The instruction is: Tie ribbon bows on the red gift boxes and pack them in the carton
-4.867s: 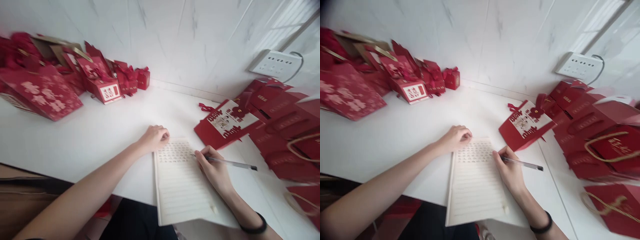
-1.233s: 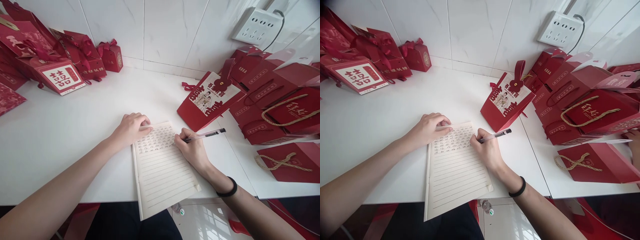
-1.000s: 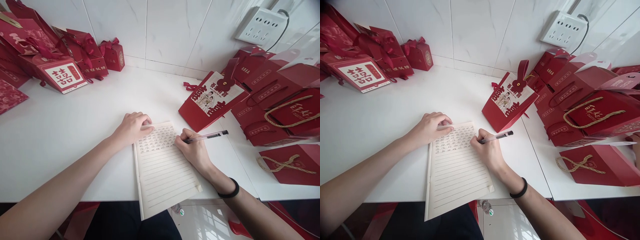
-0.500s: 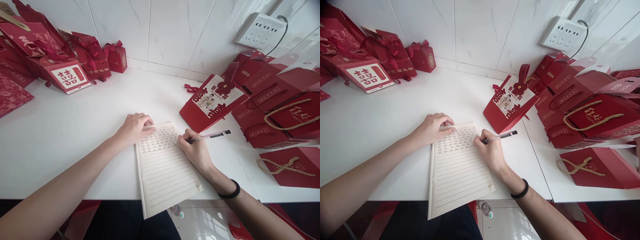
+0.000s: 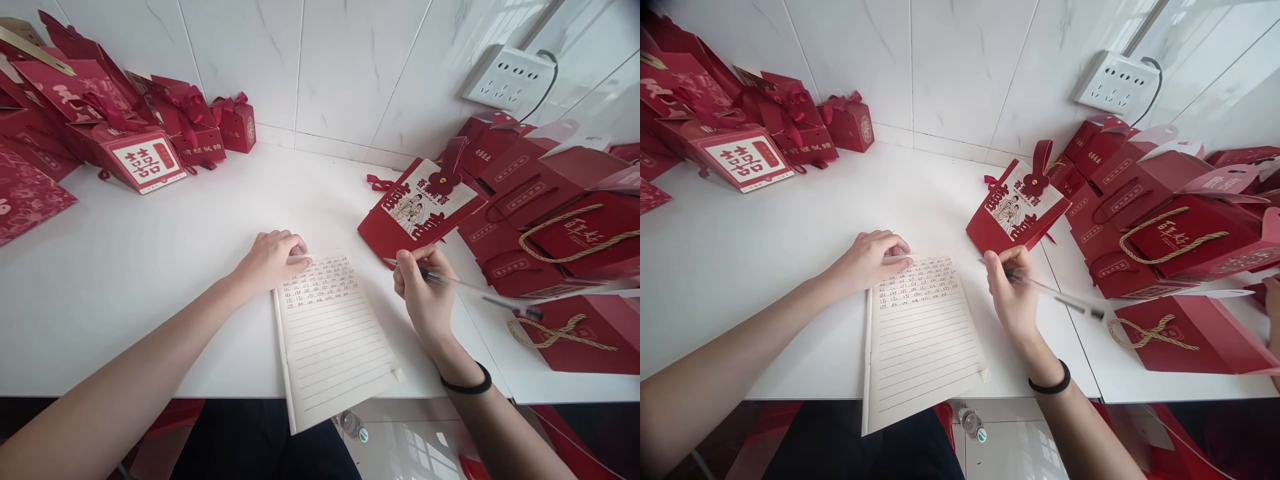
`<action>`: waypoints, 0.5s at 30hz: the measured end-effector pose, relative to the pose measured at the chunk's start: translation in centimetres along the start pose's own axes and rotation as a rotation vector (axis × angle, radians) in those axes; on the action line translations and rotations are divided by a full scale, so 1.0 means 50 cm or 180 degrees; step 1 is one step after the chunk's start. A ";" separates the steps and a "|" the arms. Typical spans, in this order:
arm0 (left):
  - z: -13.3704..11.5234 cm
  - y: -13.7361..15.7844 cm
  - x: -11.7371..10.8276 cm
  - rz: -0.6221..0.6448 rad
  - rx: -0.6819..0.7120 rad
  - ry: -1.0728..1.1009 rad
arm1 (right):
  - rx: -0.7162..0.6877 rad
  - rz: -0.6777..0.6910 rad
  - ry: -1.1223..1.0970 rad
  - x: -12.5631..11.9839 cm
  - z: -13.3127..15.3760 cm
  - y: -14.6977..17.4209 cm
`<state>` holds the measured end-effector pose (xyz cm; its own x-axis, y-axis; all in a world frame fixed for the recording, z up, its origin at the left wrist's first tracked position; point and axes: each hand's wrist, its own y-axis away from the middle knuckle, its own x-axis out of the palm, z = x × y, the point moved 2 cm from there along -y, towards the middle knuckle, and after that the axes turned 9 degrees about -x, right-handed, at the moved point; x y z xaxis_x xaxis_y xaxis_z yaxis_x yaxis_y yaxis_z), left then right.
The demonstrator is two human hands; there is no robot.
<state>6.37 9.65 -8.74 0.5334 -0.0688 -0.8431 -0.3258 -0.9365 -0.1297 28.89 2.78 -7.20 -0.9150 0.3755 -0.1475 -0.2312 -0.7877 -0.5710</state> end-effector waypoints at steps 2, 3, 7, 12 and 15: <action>0.002 0.000 0.000 0.0000 0.0011 0.0040 | -0.0437 0.0021 0.0628 -0.011 -0.001 -0.001; 0.003 -0.001 0.001 0.0005 0.0020 0.0066 | -0.0668 0.0188 0.0941 -0.013 -0.001 0.000; 0.006 -0.001 -0.001 0.0017 0.0035 0.0131 | -0.1885 0.1105 0.1832 -0.012 0.004 -0.003; 0.006 0.002 -0.007 0.0030 0.0006 0.0199 | -0.2834 -0.0156 0.2423 -0.042 0.067 -0.065; 0.006 0.003 -0.008 0.0031 -0.0018 0.0230 | -0.2244 -0.0719 0.2812 -0.063 0.108 -0.140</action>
<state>5.87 9.64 -8.55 0.5852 -0.1025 -0.8044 -0.3270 -0.9376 -0.1184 31.60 4.50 1.61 -0.2611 0.9036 -0.3395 0.1305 -0.3154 -0.9399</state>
